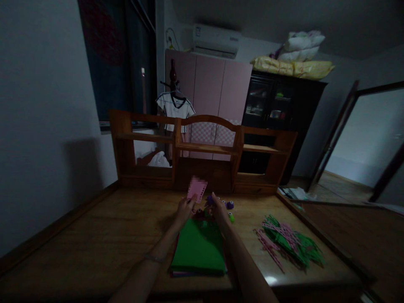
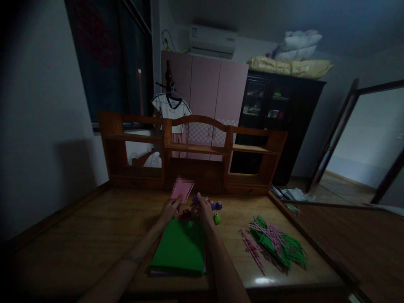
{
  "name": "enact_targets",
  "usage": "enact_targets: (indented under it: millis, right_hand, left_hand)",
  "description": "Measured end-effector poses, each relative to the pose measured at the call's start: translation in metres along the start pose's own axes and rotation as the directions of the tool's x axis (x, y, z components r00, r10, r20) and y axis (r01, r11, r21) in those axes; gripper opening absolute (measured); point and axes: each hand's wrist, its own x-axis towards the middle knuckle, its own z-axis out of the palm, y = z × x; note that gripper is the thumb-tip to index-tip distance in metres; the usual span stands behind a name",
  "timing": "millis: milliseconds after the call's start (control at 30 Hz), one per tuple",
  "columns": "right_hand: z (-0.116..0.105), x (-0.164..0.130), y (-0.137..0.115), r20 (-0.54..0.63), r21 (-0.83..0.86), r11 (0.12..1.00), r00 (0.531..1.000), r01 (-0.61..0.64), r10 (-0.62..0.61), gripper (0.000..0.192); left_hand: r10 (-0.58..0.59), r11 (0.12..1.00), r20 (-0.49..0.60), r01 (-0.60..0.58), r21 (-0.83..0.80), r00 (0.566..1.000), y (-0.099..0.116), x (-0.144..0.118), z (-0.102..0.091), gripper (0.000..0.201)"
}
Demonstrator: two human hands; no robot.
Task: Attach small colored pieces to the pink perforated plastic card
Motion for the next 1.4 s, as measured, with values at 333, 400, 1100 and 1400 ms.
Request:
enact_targets:
  millis: [333,400,1100,1400]
  right_hand:
    - [-0.005,0.003,-0.003,-0.01,0.135,0.99,0.999,-0.047,0.048,0.053]
    - [-0.005,0.003,-0.004,-0.009,0.133,0.99,0.999,-0.041,0.043,0.054]
    - [-0.007,-0.01,-0.015,-0.139,-0.269,0.894,0.904,0.358,-0.404,0.017]
    - [-0.007,0.0,-0.008,-0.166,-0.002,0.981,0.967,0.196,-0.194,0.037]
  left_hand:
    - [-0.001,0.999,0.026,0.002,-0.044,1.0,0.008,-0.004,-0.002,0.049]
    - [-0.004,0.999,0.022,0.005,-0.046,1.0,0.008,-0.003,-0.002,0.048]
    - [0.171,0.985,0.014,-0.171,-0.01,0.985,-0.011,0.01,0.004,0.031]
    - [0.088,0.98,0.098,-0.069,-0.186,0.991,-0.01,0.009,0.008,0.039]
